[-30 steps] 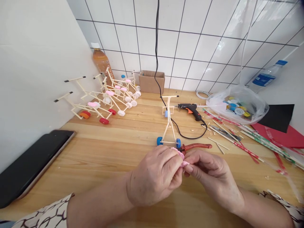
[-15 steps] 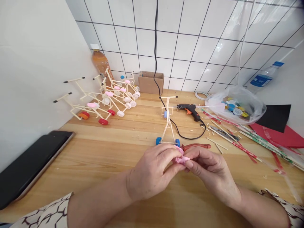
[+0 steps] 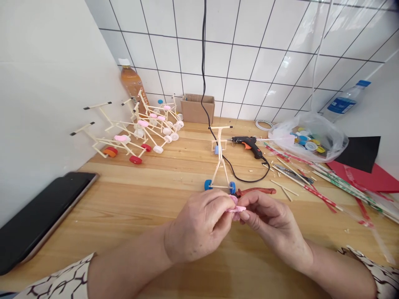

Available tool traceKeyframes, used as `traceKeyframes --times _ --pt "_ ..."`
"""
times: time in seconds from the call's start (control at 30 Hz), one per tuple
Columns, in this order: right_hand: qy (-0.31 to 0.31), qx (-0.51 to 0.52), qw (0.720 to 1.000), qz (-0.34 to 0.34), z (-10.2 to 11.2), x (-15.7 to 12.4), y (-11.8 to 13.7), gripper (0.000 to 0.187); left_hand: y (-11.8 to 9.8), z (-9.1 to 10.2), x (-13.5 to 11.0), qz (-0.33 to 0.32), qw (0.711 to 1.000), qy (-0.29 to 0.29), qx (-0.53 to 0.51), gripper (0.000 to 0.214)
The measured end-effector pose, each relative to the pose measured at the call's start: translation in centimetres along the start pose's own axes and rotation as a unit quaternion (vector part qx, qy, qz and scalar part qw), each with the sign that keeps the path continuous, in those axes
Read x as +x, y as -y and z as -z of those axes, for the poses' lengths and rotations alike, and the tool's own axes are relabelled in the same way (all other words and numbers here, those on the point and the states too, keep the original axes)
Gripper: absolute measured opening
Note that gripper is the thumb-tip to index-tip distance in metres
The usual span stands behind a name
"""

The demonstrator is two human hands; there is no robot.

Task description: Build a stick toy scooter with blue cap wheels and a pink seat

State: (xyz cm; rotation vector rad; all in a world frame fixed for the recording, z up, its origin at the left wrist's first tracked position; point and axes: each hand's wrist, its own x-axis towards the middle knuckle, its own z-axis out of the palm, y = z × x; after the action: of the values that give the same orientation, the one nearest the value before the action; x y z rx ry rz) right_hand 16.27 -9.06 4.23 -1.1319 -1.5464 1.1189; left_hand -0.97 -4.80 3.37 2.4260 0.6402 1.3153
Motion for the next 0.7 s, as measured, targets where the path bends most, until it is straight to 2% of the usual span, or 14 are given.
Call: traceKeyframes --times 0.1,0.2,0.33,0.47,0.7 --pt "-0.011 -0.027 0.999 0.018 0.16 0.07 0.05 0.021 0.16 -0.13 0.09 0.011 1.000 0.000 -0.020 0.012" --pt "0.009 -0.031 0.999 0.018 0.28 0.16 0.09 0.028 0.38 -0.31 0.19 0.024 0.999 -0.005 -0.046 0.009" --pt "0.018 -0.007 1.000 -0.004 0.21 0.28 -0.05 0.028 0.50 -0.47 0.19 0.026 0.998 -0.009 -0.054 0.009" --pt "0.014 -0.005 1.000 0.004 0.07 0.35 -0.24 0.030 0.49 -0.45 0.15 0.022 0.998 0.000 -0.055 0.014" --pt "0.012 0.052 0.998 0.025 -0.34 0.32 -0.64 0.015 0.22 -0.25 0.16 0.020 0.997 0.030 -0.062 0.011"
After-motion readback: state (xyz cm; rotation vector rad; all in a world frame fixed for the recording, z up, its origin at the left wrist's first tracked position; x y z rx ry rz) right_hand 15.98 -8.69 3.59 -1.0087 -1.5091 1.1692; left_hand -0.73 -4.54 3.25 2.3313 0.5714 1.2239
